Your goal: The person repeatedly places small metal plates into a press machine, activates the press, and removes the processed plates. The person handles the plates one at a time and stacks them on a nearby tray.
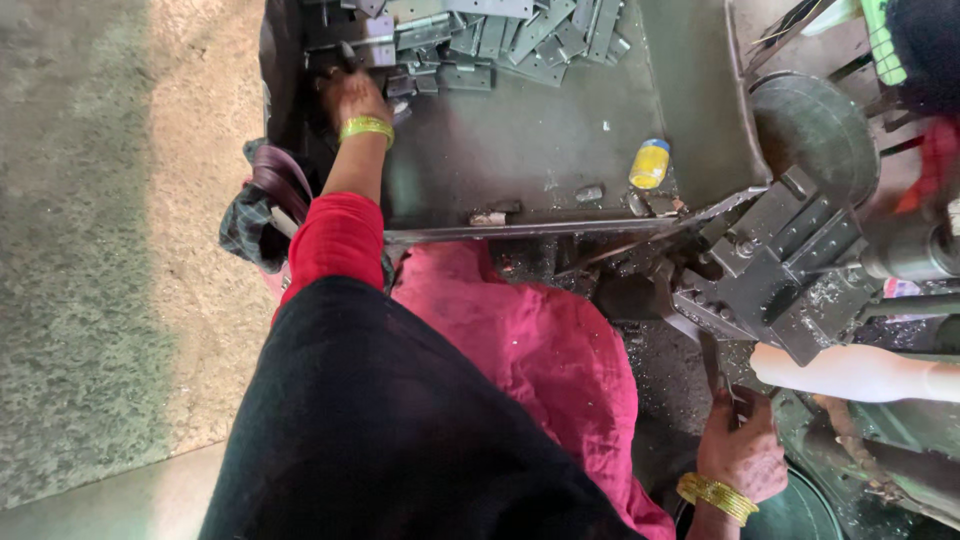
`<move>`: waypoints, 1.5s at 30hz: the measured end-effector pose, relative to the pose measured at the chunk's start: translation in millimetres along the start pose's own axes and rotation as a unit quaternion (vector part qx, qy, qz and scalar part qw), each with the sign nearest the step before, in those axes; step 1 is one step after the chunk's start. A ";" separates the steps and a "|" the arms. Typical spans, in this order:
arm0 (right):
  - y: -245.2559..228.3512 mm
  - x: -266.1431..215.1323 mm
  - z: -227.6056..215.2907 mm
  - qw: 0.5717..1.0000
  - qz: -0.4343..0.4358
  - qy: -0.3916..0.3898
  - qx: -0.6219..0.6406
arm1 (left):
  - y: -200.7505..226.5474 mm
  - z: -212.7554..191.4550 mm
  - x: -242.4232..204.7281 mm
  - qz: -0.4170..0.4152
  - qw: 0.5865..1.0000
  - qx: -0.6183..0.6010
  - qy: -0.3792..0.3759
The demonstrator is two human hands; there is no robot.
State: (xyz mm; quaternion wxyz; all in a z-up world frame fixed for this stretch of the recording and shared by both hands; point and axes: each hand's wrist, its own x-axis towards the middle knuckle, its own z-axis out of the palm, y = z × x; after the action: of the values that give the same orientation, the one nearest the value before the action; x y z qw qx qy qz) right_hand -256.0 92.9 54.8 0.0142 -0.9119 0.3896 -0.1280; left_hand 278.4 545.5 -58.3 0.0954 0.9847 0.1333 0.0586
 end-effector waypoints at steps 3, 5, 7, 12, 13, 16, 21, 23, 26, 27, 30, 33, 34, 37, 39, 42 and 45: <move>-3.4 -0.5 5.4 1.000 -0.006 0.003 -0.004 | -17.9 28.3 2.7 0.038 0.996 0.028 0.079; -5.1 1.3 3.1 1.000 0.005 -0.003 -0.004 | -17.2 38.8 -10.0 0.099 0.979 0.108 0.141; -7.2 3.8 -1.1 1.000 0.012 -0.013 0.018 | -13.9 42.3 -39.8 0.154 0.939 0.204 0.228; -16.3 0.8 -5.7 1.000 0.010 -0.012 0.025 | 31.1 16.9 -122.1 0.123 0.987 0.054 0.089; -14.5 -0.1 -6.4 1.000 0.003 0.000 0.023 | 41.3 10.4 -136.0 0.147 0.983 0.039 0.098; -7.9 0.4 -4.4 0.997 -0.047 0.026 0.051 | 59.6 -21.5 -146.1 0.198 0.973 -0.062 0.097; -5.7 -2.6 -0.3 0.998 -0.045 0.017 0.051 | 73.8 -80.2 -130.5 0.116 0.964 -0.219 0.092; -6.5 -1.4 0.0 0.997 -0.044 0.023 0.056 | 84.7 -91.1 -128.3 0.104 0.964 -0.207 0.130; -4.4 -0.5 1.2 0.997 -0.038 0.023 0.058 | 102.1 -88.5 -123.9 0.189 0.971 -0.103 0.104; -4.1 -1.4 1.7 0.998 -0.037 0.021 0.054 | 103.0 -84.9 -120.7 0.195 0.963 -0.120 0.141; -6.4 -5.7 3.1 0.998 -0.031 0.009 0.051 | 110.6 -84.3 -88.8 0.181 0.953 -0.174 0.171; -7.7 -4.7 -1.4 0.998 -0.027 -0.003 0.057 | 118.5 -104.8 -64.2 0.165 0.959 -0.209 0.092; -9.6 -2.8 -3.6 0.998 -0.025 -0.005 0.061 | 121.0 -116.9 -59.1 0.194 0.955 -0.201 0.101; -11.2 -8.1 -10.7 0.998 -0.026 0.008 0.061 | 118.6 -148.6 -80.7 0.288 0.932 -0.177 0.130; -17.3 -8.9 -14.8 0.996 -0.011 -0.013 0.082 | 120.6 -170.0 -104.4 0.337 0.911 -0.190 0.143; -25.7 -6.6 -17.6 0.997 -0.001 -0.011 0.075 | 149.1 -181.8 -155.0 0.400 0.867 -0.276 0.106; -21.1 -6.9 -16.2 0.997 0.007 -0.021 0.070 | 203.3 -163.8 -236.5 0.495 0.768 -0.407 -0.009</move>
State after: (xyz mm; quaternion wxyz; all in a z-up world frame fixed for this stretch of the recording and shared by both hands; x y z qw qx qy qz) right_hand -249.6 113.7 71.6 0.0872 -0.9085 0.3856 -0.1353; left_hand 79.9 316.6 121.5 0.4467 0.7835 -0.4095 0.1373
